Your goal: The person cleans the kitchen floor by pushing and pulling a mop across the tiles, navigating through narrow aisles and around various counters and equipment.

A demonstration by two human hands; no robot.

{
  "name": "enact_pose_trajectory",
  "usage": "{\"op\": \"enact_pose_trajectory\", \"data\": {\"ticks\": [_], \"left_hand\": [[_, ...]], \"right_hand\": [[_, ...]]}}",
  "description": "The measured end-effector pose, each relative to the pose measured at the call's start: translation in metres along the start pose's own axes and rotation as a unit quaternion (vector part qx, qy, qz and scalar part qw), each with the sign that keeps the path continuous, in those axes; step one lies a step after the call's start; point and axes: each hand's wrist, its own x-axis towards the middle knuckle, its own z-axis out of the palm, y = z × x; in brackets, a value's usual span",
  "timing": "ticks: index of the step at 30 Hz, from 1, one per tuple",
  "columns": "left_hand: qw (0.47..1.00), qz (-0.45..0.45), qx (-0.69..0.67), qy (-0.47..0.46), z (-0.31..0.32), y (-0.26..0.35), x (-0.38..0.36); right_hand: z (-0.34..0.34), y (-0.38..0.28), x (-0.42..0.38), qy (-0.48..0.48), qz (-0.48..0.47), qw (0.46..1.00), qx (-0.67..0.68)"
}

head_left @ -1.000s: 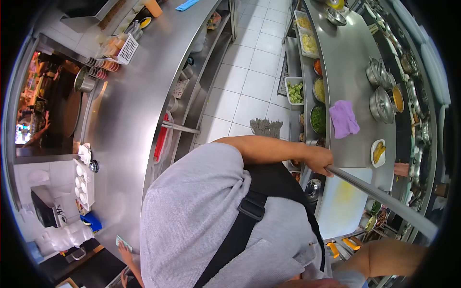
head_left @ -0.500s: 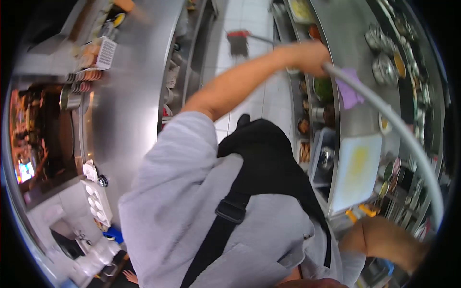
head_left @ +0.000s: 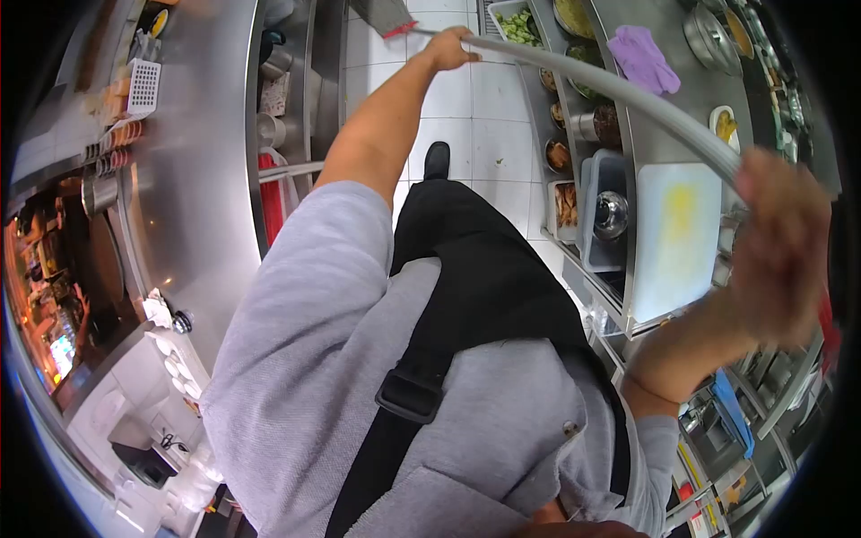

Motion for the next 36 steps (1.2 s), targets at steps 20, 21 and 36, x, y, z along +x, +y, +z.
{"op": "enact_pose_trajectory", "data": {"ticks": [20,21,36], "left_hand": [[0.905,0.216,0.003,-0.366,0.237,0.346,-0.280],[0.908,0.227,0.003,-0.353,0.222,0.348,-0.273],[0.991,0.089,0.088,0.049,0.025,0.239,-0.087]], "right_hand": [[-0.107,-0.246,-0.261,0.095,-0.171,0.981,0.012],[-0.107,-0.241,-0.263,0.123,-0.192,0.973,0.017],[-0.002,0.045,-0.145,0.382,-0.117,0.913,-0.083]]}}
